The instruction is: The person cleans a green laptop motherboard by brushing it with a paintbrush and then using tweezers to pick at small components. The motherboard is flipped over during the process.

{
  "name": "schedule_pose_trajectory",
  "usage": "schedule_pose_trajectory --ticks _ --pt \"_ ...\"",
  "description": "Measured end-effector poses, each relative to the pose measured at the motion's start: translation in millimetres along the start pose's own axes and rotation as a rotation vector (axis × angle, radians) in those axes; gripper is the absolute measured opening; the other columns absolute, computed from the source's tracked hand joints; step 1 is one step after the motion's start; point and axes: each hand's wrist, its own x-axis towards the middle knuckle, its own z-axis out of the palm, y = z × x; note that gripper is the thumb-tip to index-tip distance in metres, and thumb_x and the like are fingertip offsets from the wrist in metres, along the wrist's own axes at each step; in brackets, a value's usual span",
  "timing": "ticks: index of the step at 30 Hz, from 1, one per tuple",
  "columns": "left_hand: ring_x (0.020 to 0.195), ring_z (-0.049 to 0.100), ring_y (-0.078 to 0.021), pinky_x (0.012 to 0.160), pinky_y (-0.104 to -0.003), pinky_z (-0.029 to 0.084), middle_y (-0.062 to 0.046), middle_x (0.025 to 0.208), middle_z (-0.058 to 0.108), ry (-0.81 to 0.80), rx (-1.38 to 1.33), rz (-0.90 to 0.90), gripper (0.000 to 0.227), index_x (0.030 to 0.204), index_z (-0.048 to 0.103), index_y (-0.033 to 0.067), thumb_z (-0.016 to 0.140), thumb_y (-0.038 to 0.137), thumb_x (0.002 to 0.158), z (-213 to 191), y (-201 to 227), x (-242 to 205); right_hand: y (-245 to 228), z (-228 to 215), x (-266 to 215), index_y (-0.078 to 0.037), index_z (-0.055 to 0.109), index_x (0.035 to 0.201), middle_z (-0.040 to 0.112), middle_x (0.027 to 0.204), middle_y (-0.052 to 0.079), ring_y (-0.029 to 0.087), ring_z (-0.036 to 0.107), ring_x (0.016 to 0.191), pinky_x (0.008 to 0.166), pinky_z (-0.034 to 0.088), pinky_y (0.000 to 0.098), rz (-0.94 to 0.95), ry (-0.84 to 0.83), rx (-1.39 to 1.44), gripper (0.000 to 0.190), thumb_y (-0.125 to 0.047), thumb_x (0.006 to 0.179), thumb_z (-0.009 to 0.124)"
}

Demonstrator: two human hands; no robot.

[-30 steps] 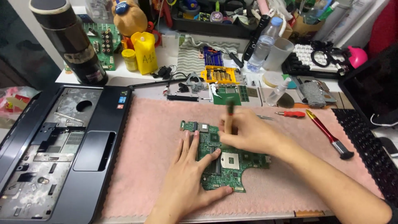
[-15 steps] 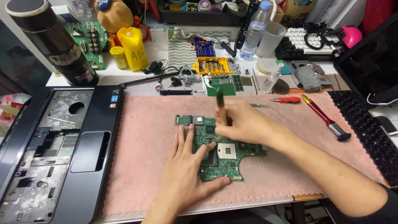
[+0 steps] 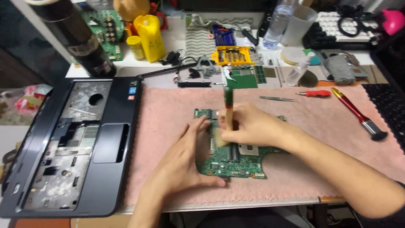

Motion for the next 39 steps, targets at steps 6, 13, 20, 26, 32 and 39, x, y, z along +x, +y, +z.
schedule_pose_trajectory --ticks 6,13,20,26,32,39 --pt "0.174 0.031 -0.0408 0.143 -0.055 0.014 -0.029 0.186 0.033 -0.018 0.103 -0.007 0.156 0.176 0.021 -0.0062 0.103 0.07 0.068 5.8 -5.4 0.2 -2.8 23.6 3.2 -0.009 0.059 0.063 0.077 0.095 0.004 0.019 0.077 0.092 0.082 0.063 0.0317 -0.363 0.099 0.098 0.043 -0.01 0.098 0.082" --pt "0.172 0.03 -0.0419 0.143 -0.055 0.009 -0.028 0.183 0.037 -0.041 0.203 0.012 0.148 0.176 0.028 -0.0058 0.094 0.078 0.074 4.7 -2.1 2.1 -6.4 1.4 -4.8 -0.012 0.082 0.066 0.083 0.09 0.0 0.016 0.072 0.088 0.085 0.054 0.0351 -0.354 0.259 -0.036 0.035 -0.02 0.1 0.083" --pt "0.167 0.038 -0.0421 0.141 -0.058 0.015 -0.026 0.174 0.051 -0.004 0.281 0.055 0.142 0.17 0.038 -0.0074 0.093 0.08 0.073 9.8 -8.7 1.3 -4.6 4.9 -13.0 -0.012 0.058 0.071 0.073 0.086 0.0 0.015 0.068 0.078 0.076 0.055 0.032 -0.115 0.109 0.015 0.034 -0.019 0.098 0.077" --pt "0.168 0.035 -0.0425 0.141 -0.06 0.013 -0.024 0.173 0.053 -0.01 0.281 0.028 0.14 0.171 0.038 -0.0023 0.094 0.078 0.072 8.7 -5.7 1.3 -19.8 2.8 -14.6 -0.016 0.048 0.079 0.067 0.082 0.001 0.017 0.064 0.072 0.065 0.049 0.0354 -0.027 0.044 -0.092 0.035 -0.017 0.095 0.079" --pt "0.169 0.034 -0.0422 0.14 -0.061 0.012 -0.017 0.176 0.053 -0.025 0.258 -0.016 0.134 0.173 0.038 0.006 0.094 0.076 0.073 7.3 -1.7 2.3 -51.8 -7.0 -23.2 -0.016 0.062 0.089 0.08 0.082 0.001 0.014 0.081 0.081 0.074 0.059 0.032 0.121 -0.069 0.016 0.016 -0.02 0.098 0.075" --pt "0.165 0.041 -0.0436 0.14 -0.063 0.016 -0.022 0.165 0.062 -0.003 0.259 0.005 0.131 0.167 0.046 0.0032 0.099 0.072 0.069 7.5 -2.0 2.9 -48.1 6.1 -24.8 -0.018 0.061 0.08 0.077 0.096 -0.003 0.016 0.07 0.079 0.072 0.053 0.0354 0.167 -0.094 -0.008 0.024 -0.026 0.088 0.081"
